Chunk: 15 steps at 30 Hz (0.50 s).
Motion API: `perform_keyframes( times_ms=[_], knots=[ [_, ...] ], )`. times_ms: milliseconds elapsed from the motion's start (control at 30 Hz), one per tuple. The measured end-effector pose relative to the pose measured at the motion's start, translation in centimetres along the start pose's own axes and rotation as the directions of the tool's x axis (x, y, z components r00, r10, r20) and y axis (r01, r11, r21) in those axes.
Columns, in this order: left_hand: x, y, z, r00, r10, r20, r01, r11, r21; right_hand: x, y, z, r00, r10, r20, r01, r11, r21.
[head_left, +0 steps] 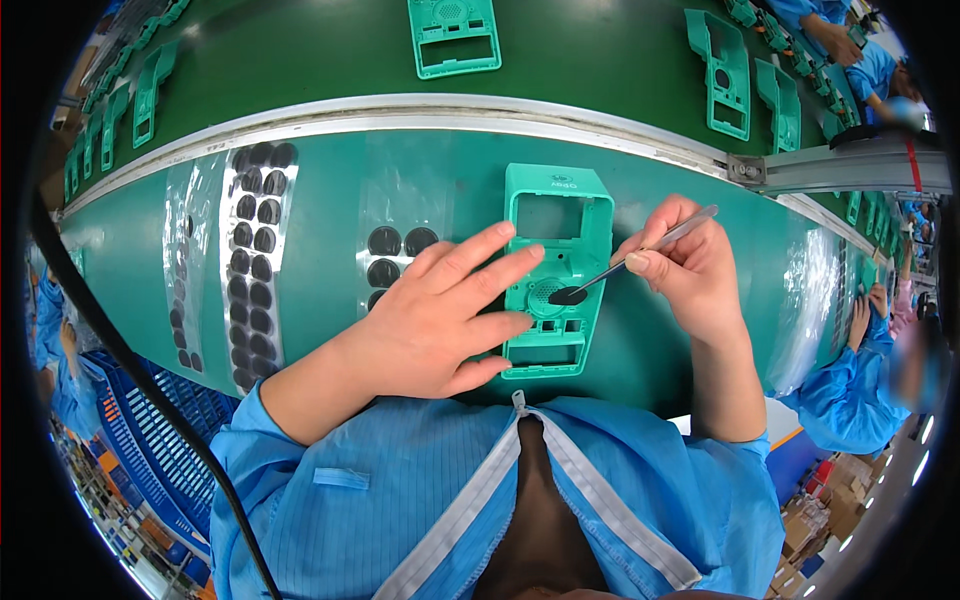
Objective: The recorder is seen at an assembly line, picking up a green plastic housing and using tweezers to place small black circular components into it.
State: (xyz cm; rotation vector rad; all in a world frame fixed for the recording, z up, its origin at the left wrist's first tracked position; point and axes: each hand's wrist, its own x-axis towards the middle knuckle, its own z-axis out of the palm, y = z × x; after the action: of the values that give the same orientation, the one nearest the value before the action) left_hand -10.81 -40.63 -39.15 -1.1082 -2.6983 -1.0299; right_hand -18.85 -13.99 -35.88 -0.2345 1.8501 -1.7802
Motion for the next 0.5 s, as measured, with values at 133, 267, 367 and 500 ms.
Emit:
perform_keyframes(
  times_ms=[133,267,367,500],
  knots=[
    [0.0,0.1,0.4,0.987,-0.104,-0.123,0.105,0.994,0.0,-0.1,0.4,0.4,0.999,-0.038,0.014,0.038,0.999,0.006],
    [0.1,-0.2,1.2,0.983,-0.156,-0.097,0.151,0.987,-0.057,0.4,0.1,1.2,0.999,-0.027,0.04,0.029,0.999,-0.042],
    [0.4,-0.3,1.0,0.984,-0.15,-0.1,0.146,0.988,-0.051,0.6,0.2,1.4,1.0,0.0,0.02,0.0,1.0,-0.024],
    [0.3,-0.5,0.9,0.984,-0.159,-0.075,0.156,0.987,-0.042,0.8,0.1,2.1,0.999,-0.049,-0.014,0.047,0.995,-0.091]
  ],
)
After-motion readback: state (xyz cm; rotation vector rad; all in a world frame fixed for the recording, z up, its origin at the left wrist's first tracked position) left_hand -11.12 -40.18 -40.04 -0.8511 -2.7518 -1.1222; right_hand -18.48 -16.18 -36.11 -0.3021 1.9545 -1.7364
